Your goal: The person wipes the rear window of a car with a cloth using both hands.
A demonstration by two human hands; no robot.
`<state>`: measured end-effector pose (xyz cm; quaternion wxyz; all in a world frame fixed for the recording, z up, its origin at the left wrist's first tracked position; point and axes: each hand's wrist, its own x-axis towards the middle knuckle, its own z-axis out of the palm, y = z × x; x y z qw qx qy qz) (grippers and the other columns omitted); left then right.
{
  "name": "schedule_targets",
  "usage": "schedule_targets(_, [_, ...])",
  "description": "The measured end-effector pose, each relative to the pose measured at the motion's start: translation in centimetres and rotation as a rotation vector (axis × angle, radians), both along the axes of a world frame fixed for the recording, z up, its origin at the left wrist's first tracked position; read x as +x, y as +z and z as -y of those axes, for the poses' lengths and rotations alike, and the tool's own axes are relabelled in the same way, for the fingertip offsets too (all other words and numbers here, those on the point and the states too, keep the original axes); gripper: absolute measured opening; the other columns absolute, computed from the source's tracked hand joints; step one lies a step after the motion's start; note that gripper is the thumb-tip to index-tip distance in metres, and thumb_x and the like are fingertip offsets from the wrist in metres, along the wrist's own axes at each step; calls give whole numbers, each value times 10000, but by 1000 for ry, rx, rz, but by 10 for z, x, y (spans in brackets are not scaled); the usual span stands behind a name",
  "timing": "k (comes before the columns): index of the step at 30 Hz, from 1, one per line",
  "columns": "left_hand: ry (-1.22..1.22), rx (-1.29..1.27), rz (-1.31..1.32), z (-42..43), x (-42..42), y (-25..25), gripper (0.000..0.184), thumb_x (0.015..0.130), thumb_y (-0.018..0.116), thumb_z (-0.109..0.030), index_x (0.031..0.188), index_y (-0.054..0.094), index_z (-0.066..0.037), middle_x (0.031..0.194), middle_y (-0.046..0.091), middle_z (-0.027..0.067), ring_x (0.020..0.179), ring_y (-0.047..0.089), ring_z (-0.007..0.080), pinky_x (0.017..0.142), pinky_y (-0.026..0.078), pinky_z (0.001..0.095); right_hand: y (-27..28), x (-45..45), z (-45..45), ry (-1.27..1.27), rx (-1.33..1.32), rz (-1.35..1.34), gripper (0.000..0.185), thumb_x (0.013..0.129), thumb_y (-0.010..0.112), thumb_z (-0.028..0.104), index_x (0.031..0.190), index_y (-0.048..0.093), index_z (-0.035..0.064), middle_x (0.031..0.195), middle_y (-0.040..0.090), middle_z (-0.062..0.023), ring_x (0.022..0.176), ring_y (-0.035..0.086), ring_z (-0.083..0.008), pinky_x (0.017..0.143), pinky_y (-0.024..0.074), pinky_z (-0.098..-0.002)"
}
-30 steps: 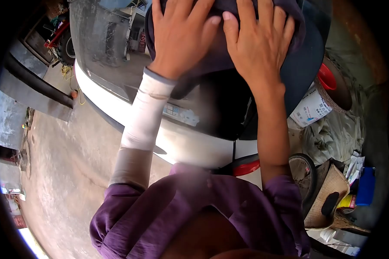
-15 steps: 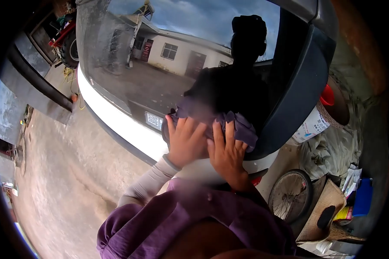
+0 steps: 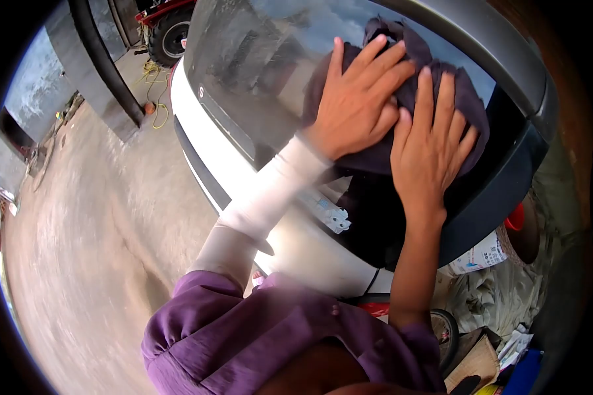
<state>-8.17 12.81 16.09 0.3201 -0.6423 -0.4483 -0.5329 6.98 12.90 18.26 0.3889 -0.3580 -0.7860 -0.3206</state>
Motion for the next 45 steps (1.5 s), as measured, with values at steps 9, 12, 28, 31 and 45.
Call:
schedule_targets(9, [104, -74, 298, 13, -28, -51, 536, 860, 586, -106, 1389, 523, -49, 1459, 499, 176, 1410, 407, 386, 1154, 210, 648, -1, -53, -5, 163, -21, 171, 541, 894, 628, 269, 1412, 544, 138, 1502, 486, -69, 1177, 551, -263, 1040, 390, -478])
schedule_targets(12, [165, -220, 415, 37, -29, -89, 569, 853, 575, -86, 1411, 479, -31, 1446, 483, 191, 1419, 373, 430, 1161, 179, 654, -34, -65, 8, 208, -63, 283, 536, 884, 613, 242, 1403, 550, 125, 1501, 491, -66, 1122, 567, -239, 983, 417, -434])
schedule_targets(28, [191, -420, 640, 102, 8, -182, 689, 972, 567, -248, 1533, 289, 39, 1580, 300, 249, 1502, 221, 417, 1216, 110, 553, -109, -72, 38, 524, -291, 407, 446, 863, 578, 141, 1299, 597, 46, 1420, 559, -105, 1133, 587, -221, 942, 448, -351])
schedule_targets(31, [190, -339, 459, 92, 4, -145, 615, 1002, 506, -206, 1534, 308, 31, 1576, 323, 235, 1506, 221, 416, 1215, 117, 562, -84, -59, 35, 452, -294, 296, 468, 890, 550, 161, 1347, 560, 57, 1411, 562, -108, 1135, 585, -233, 953, 439, -373])
schedule_targets(45, [47, 52, -98, -21, 41, 31, 472, 975, 549, -204, 1432, 512, -90, 1479, 496, 143, 1401, 427, 336, 1179, 210, 558, 38, 37, -5, 42, 15, -157, 530, 912, 596, 254, 1408, 535, 78, 1447, 492, -203, 1153, 538, -362, 1024, 377, -512])
